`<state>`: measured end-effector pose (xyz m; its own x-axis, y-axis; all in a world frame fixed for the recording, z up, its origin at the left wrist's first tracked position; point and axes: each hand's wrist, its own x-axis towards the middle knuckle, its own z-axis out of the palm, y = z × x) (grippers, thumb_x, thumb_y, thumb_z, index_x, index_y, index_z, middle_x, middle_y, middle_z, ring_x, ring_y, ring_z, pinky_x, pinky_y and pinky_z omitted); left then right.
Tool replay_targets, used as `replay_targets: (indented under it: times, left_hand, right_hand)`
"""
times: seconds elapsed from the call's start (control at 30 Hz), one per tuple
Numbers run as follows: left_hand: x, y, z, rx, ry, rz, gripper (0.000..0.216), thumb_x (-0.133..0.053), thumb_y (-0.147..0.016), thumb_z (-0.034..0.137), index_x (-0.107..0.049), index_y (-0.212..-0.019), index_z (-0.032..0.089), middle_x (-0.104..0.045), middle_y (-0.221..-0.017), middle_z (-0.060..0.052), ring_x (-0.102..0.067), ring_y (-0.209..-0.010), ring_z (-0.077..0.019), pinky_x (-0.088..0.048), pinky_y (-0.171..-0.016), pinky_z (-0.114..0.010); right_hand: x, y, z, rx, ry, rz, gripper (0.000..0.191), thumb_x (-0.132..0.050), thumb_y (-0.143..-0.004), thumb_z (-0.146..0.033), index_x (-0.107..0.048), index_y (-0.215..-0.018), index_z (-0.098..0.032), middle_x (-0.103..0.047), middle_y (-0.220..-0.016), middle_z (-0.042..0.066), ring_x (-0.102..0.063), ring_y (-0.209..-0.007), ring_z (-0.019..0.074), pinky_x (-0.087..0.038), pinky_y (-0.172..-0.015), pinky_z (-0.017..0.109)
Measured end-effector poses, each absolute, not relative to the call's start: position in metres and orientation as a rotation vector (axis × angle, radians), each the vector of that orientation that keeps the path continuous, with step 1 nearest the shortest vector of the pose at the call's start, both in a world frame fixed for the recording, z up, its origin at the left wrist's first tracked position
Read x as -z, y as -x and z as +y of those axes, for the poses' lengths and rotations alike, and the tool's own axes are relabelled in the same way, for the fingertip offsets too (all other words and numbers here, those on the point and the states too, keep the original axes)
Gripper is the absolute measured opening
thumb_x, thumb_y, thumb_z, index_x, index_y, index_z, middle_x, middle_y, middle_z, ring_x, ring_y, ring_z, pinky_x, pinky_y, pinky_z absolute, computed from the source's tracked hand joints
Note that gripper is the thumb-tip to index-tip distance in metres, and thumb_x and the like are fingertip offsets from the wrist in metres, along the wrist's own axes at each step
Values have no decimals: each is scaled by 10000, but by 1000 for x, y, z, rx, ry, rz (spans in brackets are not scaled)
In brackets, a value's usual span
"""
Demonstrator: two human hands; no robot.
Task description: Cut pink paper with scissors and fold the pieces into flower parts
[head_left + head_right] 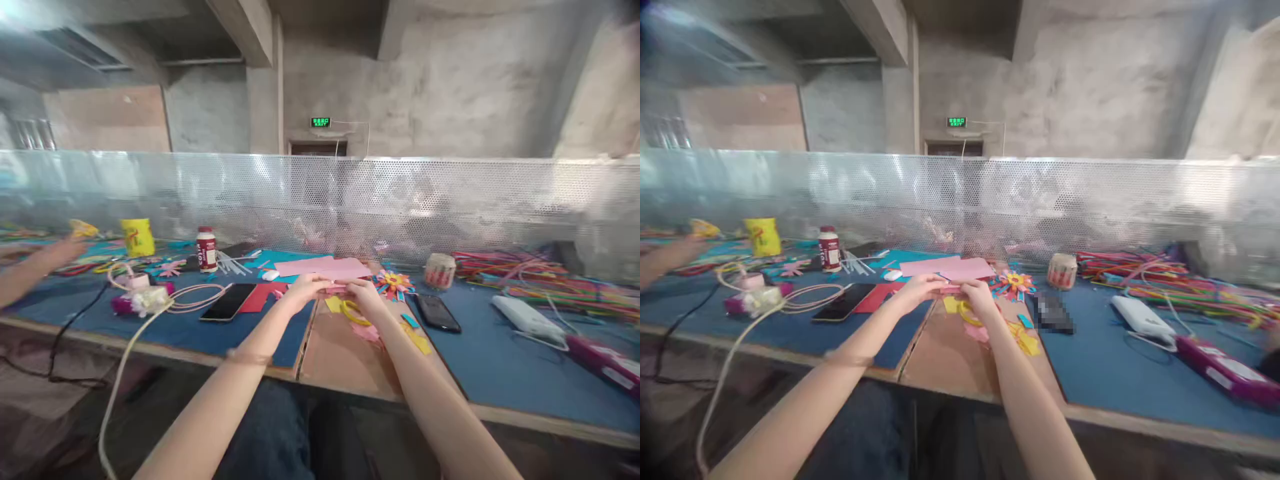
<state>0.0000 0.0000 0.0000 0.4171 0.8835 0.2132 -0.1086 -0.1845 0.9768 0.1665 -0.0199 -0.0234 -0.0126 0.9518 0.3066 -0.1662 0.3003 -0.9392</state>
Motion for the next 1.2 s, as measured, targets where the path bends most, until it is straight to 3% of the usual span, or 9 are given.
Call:
replay_targets:
  times: [0.23, 0.43, 1.2]
  left_hand:
    - [2, 1, -1, -1039, -1579, 802, 236, -728, -602, 205, -665, -793, 82, -659, -767, -83, -609, -720, -153, -502, -719, -301]
    - [4, 1, 2, -1064, -1597, 825, 163, -691, -642, 167, -666, -783, 91, -661, -746, -71, -613, -711, -147, -506, -722, -294]
    - [8, 0, 6, -1103, -1722, 832, 231, -730, -602, 240, -658, -776, 105, -675, -734, -70, -623, -690, -155, -511, -694, -302]
  right_hand:
    - [24, -167, -21, -1057, 883, -1343, 226, -571, -643, -277, -685, -787, -145, -657, -672, 31, -598, -595, 137, -480, -552, 229]
    - [30, -167, -13, -935, 920, -1457, 316, -685, -608, -364, -680, -814, -126, -662, -743, 49, -580, -569, 106, -469, -546, 226]
    - [30, -166, -13, -970, 882, -1434, 312, -722, -577, -340, -664, -807, -136, -663, -692, 33, -578, -559, 107, -479, -590, 249]
